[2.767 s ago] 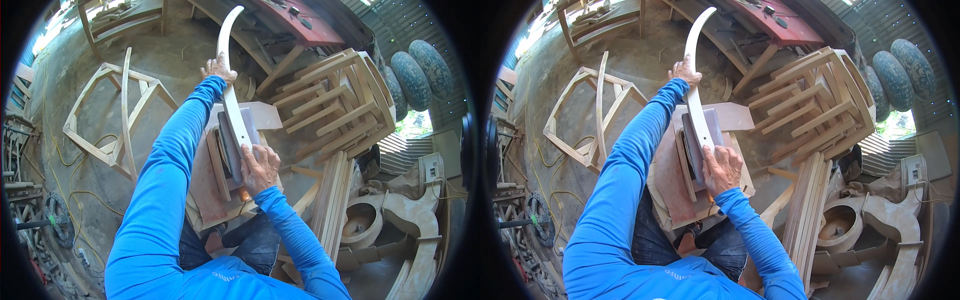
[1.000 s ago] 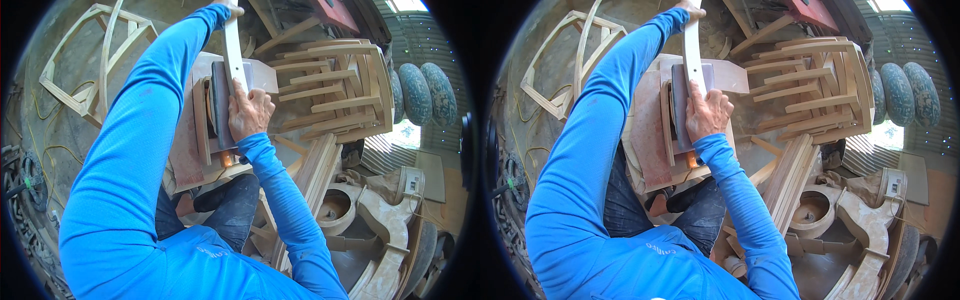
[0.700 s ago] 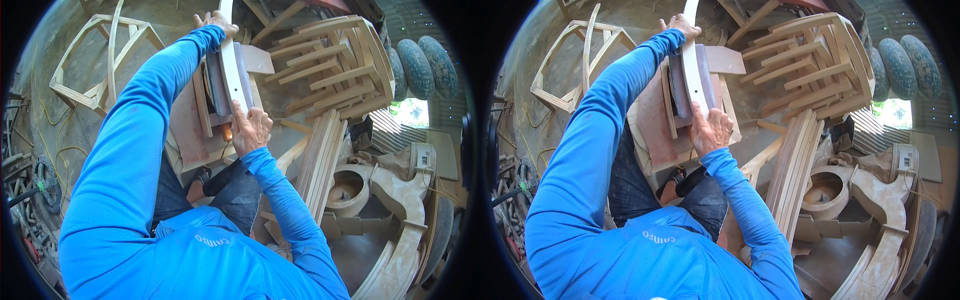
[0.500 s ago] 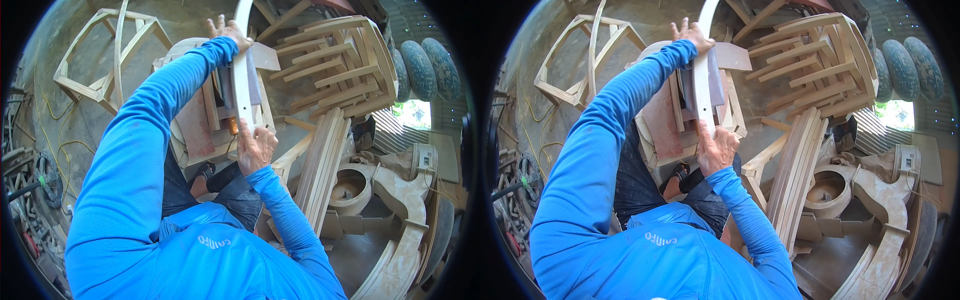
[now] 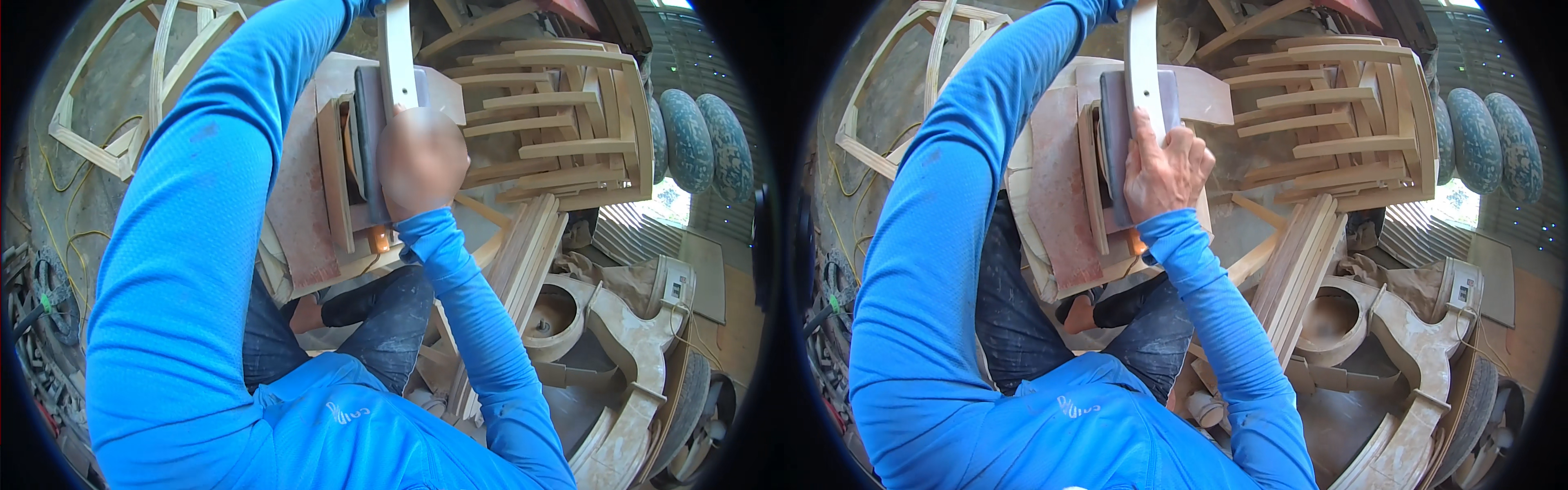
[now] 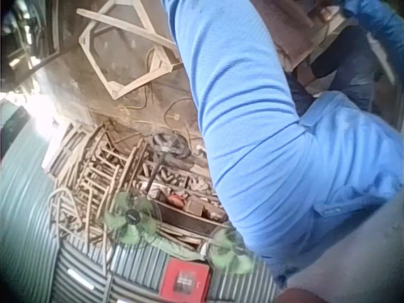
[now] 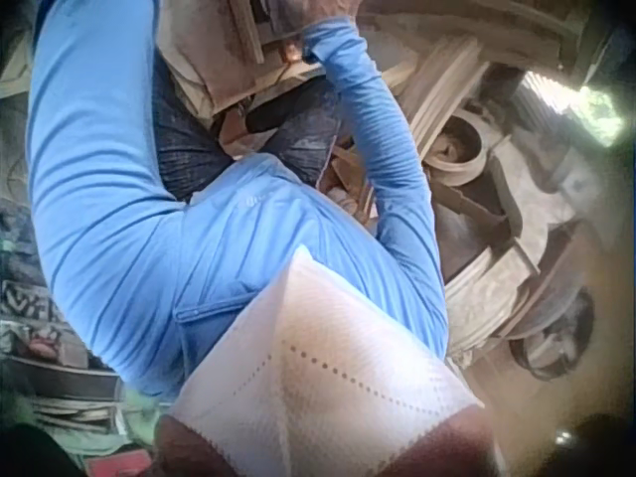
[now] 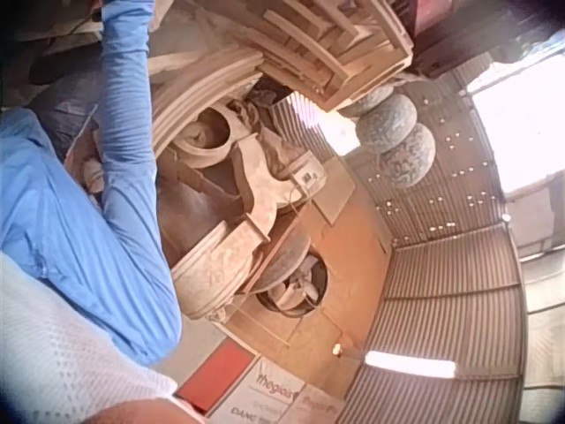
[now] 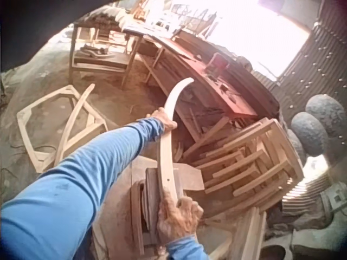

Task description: Sanding curved wooden furniture components using a stationary belt sander.

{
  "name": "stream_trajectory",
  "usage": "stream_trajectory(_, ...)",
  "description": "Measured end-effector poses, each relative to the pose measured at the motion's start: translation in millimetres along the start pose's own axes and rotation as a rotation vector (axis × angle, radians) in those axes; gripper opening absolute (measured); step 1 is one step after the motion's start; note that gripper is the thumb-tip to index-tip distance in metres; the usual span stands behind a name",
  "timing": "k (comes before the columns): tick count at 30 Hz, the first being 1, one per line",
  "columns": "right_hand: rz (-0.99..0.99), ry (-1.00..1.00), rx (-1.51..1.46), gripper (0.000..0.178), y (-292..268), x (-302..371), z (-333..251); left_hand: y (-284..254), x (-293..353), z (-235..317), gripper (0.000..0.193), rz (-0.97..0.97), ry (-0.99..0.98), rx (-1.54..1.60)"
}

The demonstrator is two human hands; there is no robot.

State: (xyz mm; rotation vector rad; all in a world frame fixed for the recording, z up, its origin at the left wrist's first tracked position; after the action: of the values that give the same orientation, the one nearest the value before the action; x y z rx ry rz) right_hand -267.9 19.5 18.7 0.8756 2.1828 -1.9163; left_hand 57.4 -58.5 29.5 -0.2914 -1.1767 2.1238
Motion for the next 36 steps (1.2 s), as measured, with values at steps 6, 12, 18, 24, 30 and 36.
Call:
stream_trajectory(6,-0.009,0.024,-0.068,0.049,24,-52,18,-4,-57,-27,0.081,-0.099,0.050,0.239)
stream_trajectory(12,0.004,0.021,-0.017,0.059,32,-61,27,3,-73,-38,0.062,0.034,-0.119,0.209)
stream_trajectory(18,-0.041,0.087,-0.051,0.061,9,-22,27,1,-18,-31,0.065,0.147,-0.149,0.001)
stream_trajectory(24,-0.063,0.110,-0.060,0.068,-33,65,22,23,70,-7,0.089,0.080,-0.192,-0.250)
stream_trajectory(30,-0.106,0.192,-0.171,0.069,-87,194,1,70,194,24,0.097,0.199,-0.116,-0.536)
stream_trajectory(36,-0.108,0.263,-0.273,0.065,-148,333,-23,117,341,50,0.102,0.150,0.051,-0.503)
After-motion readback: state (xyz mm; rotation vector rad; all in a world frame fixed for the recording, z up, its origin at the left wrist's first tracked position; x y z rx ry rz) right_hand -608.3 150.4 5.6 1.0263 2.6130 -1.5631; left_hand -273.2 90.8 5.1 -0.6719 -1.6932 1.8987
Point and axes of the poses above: each hand's wrist, its own x-axis away from the middle knuckle, its own y-axis out of the palm, z = x × y, the point moved 3 cm from there along -x, towards the middle knuckle, and after that the axes turned 15 degrees about -x, right-handed, at the moved point
